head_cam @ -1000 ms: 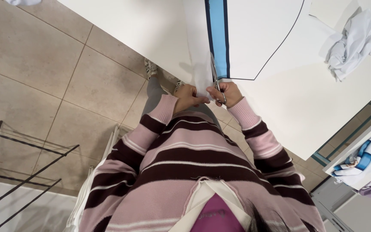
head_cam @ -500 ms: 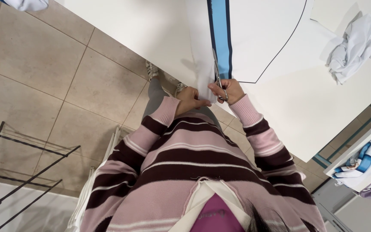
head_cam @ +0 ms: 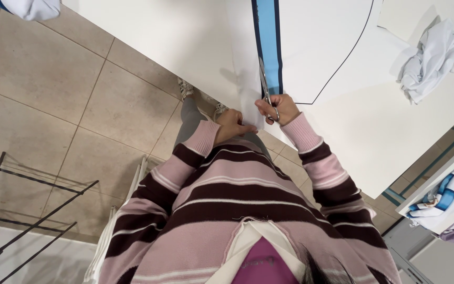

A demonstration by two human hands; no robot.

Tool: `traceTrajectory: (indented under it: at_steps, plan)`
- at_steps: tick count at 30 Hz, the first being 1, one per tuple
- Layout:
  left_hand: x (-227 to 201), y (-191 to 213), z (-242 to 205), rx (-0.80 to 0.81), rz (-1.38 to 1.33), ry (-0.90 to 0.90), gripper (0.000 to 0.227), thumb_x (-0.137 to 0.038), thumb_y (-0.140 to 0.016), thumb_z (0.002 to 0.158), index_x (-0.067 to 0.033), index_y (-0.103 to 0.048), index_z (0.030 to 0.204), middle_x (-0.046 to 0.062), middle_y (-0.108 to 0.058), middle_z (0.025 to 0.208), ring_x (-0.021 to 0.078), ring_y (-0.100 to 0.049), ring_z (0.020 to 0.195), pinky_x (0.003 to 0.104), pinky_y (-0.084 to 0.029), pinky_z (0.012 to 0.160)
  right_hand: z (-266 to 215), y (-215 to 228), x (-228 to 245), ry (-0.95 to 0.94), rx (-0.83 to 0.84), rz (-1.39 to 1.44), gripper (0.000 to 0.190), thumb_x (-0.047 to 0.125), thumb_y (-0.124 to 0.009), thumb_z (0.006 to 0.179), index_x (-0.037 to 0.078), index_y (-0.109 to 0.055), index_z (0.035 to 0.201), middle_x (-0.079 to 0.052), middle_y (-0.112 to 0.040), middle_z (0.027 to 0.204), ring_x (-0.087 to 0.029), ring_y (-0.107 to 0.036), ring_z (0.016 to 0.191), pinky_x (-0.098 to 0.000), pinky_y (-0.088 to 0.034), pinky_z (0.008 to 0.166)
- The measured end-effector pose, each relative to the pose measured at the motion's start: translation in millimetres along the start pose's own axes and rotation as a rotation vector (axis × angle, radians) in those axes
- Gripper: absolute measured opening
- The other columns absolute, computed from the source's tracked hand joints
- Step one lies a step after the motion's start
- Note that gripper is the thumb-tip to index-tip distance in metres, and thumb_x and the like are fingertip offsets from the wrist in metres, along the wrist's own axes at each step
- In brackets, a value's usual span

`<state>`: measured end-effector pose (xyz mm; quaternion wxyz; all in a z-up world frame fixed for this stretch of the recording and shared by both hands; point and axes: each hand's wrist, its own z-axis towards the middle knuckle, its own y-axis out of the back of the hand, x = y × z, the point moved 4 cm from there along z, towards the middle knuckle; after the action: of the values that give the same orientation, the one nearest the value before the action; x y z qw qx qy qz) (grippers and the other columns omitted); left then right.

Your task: The person uses shears to cut a large piece of white fabric with a blue stripe along a drawn pattern on a white table. They reposition the fabric and continue cutting along the marked lines, removing excess material.

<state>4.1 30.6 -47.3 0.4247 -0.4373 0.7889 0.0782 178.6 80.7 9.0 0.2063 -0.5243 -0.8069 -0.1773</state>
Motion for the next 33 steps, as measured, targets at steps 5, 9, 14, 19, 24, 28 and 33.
traceTrajectory:
  at_steps: [5, 9, 14, 19, 24, 28, 33]
  plan:
    - [4, 1, 3, -0.010, 0.016, -0.008, 0.037, -0.034, -0.085, 0.078, 0.0011, -0.077, 0.074, 0.008, -0.073, 0.063, 0.0125, -0.067, 0.052, 0.028, -0.053, 0.051, 9, 1, 8, 0.011, 0.012, 0.004, 0.039, 0.035, -0.074, 0.094, 0.005, -0.066, 0.071, -0.002, -0.062, 0.064, -0.009, -0.054, 0.049, -0.0250, -0.044, 0.043]
    - [8, 0, 6, -0.011, 0.037, -0.004, 0.039, -0.036, -0.085, 0.078, 0.0011, -0.074, 0.071, 0.009, -0.073, 0.062, 0.0136, -0.067, 0.052, 0.029, -0.053, 0.051, 13, 2, 7, 0.008, -0.009, -0.025, 0.036, 0.035, -0.077, 0.091, 0.005, -0.068, 0.073, -0.002, -0.062, 0.064, -0.009, -0.053, 0.048, -0.0250, -0.043, 0.042]
    - [9, 1, 7, -0.038, 0.086, -0.005, 0.043, -0.037, -0.086, 0.077, 0.0012, -0.071, 0.066, 0.011, -0.072, 0.061, 0.0151, -0.068, 0.051, 0.030, -0.053, 0.050, 14, 3, 3, 0.008, -0.029, -0.025, 0.038, 0.035, -0.079, 0.091, 0.005, -0.066, 0.071, -0.001, -0.059, 0.061, -0.009, -0.050, 0.046, -0.0252, -0.041, 0.040]
    - [7, 1, 5, -0.031, 0.070, -0.027, 0.044, -0.038, -0.086, 0.077, 0.0012, -0.070, 0.064, 0.011, -0.072, 0.060, 0.0154, -0.068, 0.050, 0.030, -0.053, 0.049, 13, 3, 5, 0.017, -0.037, -0.060, 0.041, 0.034, -0.078, 0.092, 0.006, -0.063, 0.066, 0.000, -0.057, 0.059, -0.008, -0.049, 0.043, -0.0255, -0.040, 0.038]
    - [6, 0, 5, 0.005, 0.022, -0.045, 0.038, -0.036, -0.085, 0.078, -0.0003, -0.074, 0.068, 0.010, -0.072, 0.061, 0.0144, -0.068, 0.051, 0.029, -0.052, 0.050, 13, 0, 20, 0.017, -0.014, -0.032, 0.038, 0.033, -0.076, 0.093, 0.006, -0.065, 0.069, -0.001, -0.059, 0.061, -0.008, -0.050, 0.047, -0.0249, -0.041, 0.040]
    - [7, -1, 5, 0.010, 0.035, -0.019, 0.040, -0.035, -0.085, 0.079, 0.0014, -0.074, 0.068, 0.010, -0.071, 0.061, 0.0142, -0.067, 0.051, 0.030, -0.051, 0.049, 15, -1, 41, 0.026, -0.009, -0.057, 0.040, 0.034, -0.074, 0.095, 0.005, -0.065, 0.069, -0.002, -0.061, 0.062, -0.009, -0.052, 0.049, -0.0246, -0.043, 0.044]
    - [10, -1, 8, 0.011, 0.047, -0.030, 0.040, -0.035, -0.085, 0.079, 0.0017, -0.073, 0.068, 0.010, -0.071, 0.060, 0.0140, -0.066, 0.051, 0.030, -0.051, 0.049, 23, 1, 42, 0.017, -0.006, -0.043, 0.038, 0.033, -0.073, 0.095, 0.006, -0.065, 0.069, -0.001, -0.062, 0.063, -0.008, -0.053, 0.049, -0.0246, -0.044, 0.044]
